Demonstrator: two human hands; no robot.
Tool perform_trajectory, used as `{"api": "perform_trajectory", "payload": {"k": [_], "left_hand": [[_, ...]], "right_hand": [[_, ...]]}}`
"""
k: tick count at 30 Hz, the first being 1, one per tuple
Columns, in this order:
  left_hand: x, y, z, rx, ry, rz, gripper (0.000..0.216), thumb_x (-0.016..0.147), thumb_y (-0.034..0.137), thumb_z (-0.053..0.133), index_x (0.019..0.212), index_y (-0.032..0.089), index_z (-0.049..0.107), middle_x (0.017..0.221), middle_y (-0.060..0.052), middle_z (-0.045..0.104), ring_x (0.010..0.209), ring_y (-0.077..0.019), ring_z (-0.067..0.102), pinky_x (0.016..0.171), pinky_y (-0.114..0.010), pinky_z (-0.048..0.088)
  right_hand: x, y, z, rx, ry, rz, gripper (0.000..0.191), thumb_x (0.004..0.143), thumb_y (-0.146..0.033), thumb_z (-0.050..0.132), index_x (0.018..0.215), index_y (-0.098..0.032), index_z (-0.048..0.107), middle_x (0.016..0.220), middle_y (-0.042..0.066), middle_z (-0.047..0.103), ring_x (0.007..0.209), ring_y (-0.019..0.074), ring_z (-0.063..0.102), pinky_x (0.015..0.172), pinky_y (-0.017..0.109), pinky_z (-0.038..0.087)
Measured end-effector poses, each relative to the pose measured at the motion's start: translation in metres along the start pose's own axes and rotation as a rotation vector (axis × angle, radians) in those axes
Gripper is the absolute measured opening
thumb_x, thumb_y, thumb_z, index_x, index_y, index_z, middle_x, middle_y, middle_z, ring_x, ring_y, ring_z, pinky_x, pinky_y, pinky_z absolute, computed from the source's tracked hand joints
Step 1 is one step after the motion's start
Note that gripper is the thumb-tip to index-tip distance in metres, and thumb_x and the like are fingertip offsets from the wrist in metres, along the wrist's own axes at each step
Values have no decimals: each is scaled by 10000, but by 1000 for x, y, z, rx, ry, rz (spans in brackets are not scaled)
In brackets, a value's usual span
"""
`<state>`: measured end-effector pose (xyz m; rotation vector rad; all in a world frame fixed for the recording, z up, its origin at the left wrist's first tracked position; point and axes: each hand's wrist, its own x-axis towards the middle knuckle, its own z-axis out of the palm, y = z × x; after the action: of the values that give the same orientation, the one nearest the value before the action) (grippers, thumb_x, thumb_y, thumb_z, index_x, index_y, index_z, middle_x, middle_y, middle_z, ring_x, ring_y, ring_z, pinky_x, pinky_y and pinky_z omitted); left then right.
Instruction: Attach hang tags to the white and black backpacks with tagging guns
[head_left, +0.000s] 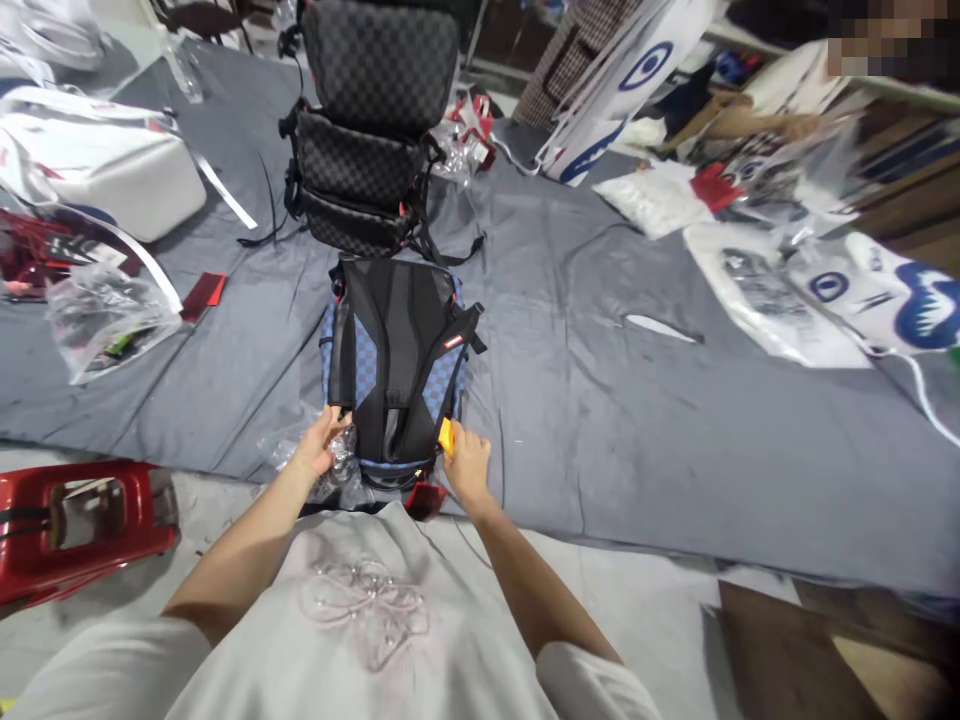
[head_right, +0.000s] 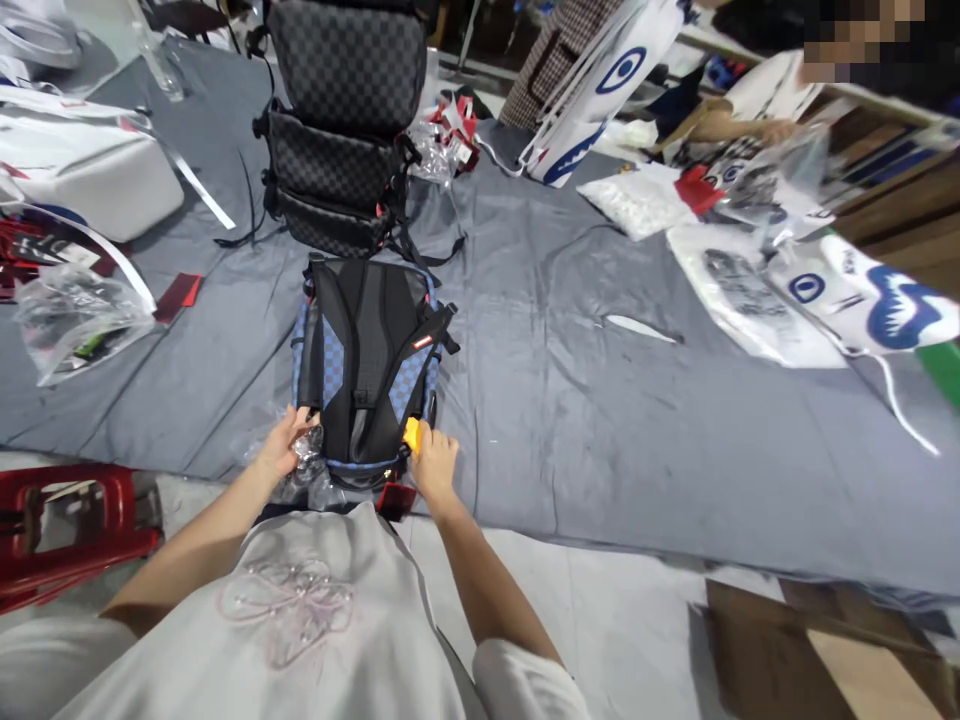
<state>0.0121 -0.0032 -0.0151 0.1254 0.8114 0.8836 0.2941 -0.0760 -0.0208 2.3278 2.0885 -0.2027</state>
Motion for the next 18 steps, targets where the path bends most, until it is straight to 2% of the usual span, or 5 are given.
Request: {"api": "perform_trajectory", "payload": {"k": [4,8,14,18], "left_hand": [[1,-2,-2,-20,-4,10,524,779,512,779,1166,207,600,902,-27,742,748,-177,726,671,-250,573],[0,-1,-3,-32,-17,8,598,780,557,761,1220,195,579,921,-39,747,789,-187,737,704,-258,583],[-3,1,0,-48,-70,5,683,741,562,793,1263,195,550,976,-66,752,914,-231,742,780,-315,599],[-6,2,4,-59,-111,2,661,761,572,770,1266,203,556,1029,-84,748,967,-251,736,808,-344,602]], "right_hand": [[0,2,4,30,-4,8,542,873,-145,512,1408,-87,445,1100,141,625,1009,251,528,888,370,378],[-4,8,-2,30,-34,1,537,884,-152,504,1415,-105,441,1091,137,622,985,250,543,862,357,396],[-28,15,-12,12,-109,-7,472,909,-147,480,1381,-142,477,978,92,647,920,222,601,819,312,434],[-41,14,-9,-3,-139,63,432,943,-193,465,1373,-162,484,975,90,673,858,196,644,708,269,439]]}}
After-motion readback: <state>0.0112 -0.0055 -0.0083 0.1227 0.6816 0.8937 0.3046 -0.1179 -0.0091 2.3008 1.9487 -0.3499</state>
